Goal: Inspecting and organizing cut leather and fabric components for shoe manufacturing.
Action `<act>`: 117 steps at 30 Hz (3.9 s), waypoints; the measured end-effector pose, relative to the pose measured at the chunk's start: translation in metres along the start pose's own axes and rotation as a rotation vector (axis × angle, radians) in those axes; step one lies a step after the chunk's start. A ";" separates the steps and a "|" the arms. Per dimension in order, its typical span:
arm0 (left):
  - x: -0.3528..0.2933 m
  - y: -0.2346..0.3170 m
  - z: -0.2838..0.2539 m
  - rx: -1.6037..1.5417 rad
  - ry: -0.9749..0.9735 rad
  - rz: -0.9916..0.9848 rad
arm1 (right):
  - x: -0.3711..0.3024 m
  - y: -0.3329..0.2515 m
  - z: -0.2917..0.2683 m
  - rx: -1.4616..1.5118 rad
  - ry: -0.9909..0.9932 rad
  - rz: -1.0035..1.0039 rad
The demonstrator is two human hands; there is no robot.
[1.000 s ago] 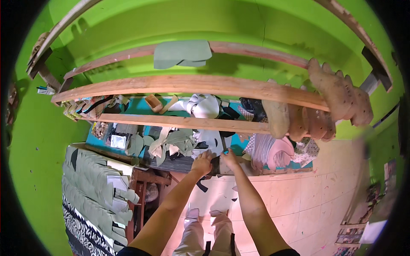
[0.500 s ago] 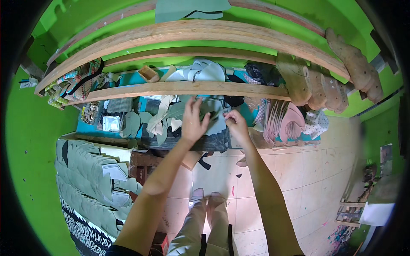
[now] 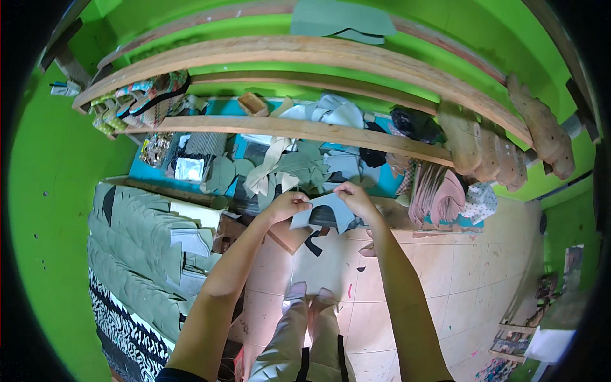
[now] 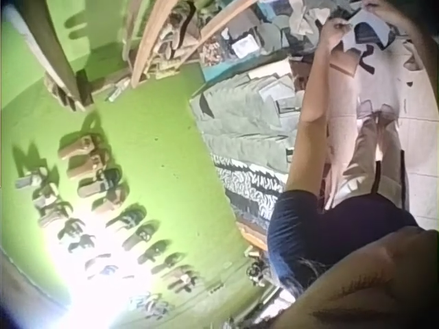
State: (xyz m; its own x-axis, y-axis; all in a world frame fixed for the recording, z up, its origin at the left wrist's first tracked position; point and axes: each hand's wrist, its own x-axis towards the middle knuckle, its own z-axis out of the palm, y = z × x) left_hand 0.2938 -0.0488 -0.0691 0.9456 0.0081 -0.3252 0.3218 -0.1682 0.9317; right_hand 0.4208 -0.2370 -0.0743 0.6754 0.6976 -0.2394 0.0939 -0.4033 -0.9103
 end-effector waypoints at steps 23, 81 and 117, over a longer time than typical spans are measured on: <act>-0.044 -0.049 -0.024 0.177 0.390 -0.067 | 0.047 0.006 0.035 0.623 0.105 0.140; -0.329 -0.031 -0.045 0.125 1.268 -0.763 | 0.041 -0.253 0.328 -1.010 -1.269 -0.632; -0.304 -0.028 -0.026 -0.019 1.572 -0.870 | 0.043 -0.226 0.348 -0.726 -1.237 -0.731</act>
State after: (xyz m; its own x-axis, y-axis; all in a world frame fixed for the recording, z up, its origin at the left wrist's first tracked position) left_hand -0.0013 -0.0204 0.0075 -0.3271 0.9138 -0.2406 0.6899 0.4049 0.6000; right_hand 0.1739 0.0899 0.0039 -0.6098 0.7386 -0.2875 0.6680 0.2837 -0.6880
